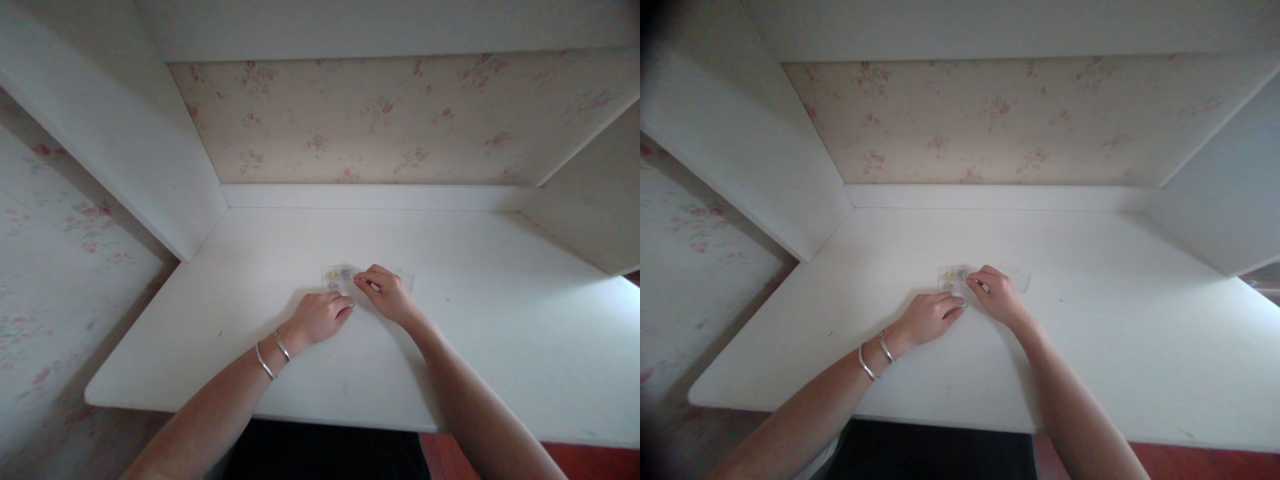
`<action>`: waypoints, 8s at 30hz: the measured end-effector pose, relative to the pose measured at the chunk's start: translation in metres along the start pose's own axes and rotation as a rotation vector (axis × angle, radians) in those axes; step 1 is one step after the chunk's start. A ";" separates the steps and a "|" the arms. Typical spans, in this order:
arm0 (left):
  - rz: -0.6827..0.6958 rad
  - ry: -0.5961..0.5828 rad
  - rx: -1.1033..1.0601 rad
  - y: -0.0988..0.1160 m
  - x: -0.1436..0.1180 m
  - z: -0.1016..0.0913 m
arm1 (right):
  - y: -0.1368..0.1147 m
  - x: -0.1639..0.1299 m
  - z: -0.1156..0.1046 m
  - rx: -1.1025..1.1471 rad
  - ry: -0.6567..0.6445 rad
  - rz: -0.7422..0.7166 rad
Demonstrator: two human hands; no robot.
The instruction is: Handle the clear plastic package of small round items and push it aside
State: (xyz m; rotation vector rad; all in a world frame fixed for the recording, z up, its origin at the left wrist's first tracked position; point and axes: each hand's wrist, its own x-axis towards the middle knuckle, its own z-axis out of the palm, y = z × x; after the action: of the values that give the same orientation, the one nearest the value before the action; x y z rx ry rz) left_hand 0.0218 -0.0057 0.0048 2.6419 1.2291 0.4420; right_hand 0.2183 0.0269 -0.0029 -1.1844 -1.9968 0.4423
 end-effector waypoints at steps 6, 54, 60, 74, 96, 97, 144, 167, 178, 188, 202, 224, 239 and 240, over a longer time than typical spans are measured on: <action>-0.002 -0.064 0.019 0.002 0.003 0.005 | 0.005 0.001 0.000 -0.027 0.053 0.039; -0.259 0.260 -0.133 -0.022 0.021 -0.014 | -0.013 -0.008 -0.016 -0.066 -0.477 -0.074; -0.296 0.346 -0.210 -0.036 0.019 -0.005 | -0.017 -0.009 -0.014 -0.111 -0.502 -0.119; -0.489 0.348 -0.454 -0.040 0.022 0.008 | -0.005 -0.003 -0.008 0.025 -0.068 0.046; -0.509 0.330 -0.491 -0.038 0.021 0.007 | 0.057 -0.011 -0.038 -0.588 0.014 0.422; -0.506 0.328 -0.487 -0.038 0.020 0.006 | 0.058 -0.012 -0.039 -0.605 -0.007 0.439; -0.190 0.374 -0.551 -0.017 0.010 -0.015 | -0.017 -0.006 -0.003 0.855 -0.004 0.282; -0.186 0.270 -0.626 -0.053 0.019 -0.004 | 0.005 -0.004 0.001 0.021 -0.098 0.152; -0.150 0.241 -0.671 -0.056 0.020 -0.002 | 0.002 -0.003 0.001 -0.125 -0.156 0.158; -0.165 0.248 -0.680 -0.058 0.021 0.002 | 0.003 -0.002 0.001 -0.145 -0.144 0.185; -0.148 0.262 -0.625 -0.063 0.021 0.008 | 0.003 -0.004 0.003 -0.148 -0.127 0.165; -0.133 0.190 -0.598 -0.061 0.020 0.003 | 0.005 -0.007 0.007 -0.083 -0.105 0.179; -0.155 0.159 -0.523 -0.062 0.022 0.003 | 0.006 -0.006 0.007 -0.148 -0.208 0.222; -0.151 0.164 -0.514 -0.062 0.022 0.004 | 0.006 -0.006 0.007 -0.150 -0.209 0.219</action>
State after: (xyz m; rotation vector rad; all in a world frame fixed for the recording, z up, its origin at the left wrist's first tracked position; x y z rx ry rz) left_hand -0.0081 0.0504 -0.0130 2.0994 1.1572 0.8335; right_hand 0.2185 0.0257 -0.0140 -1.5133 -2.1149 0.5531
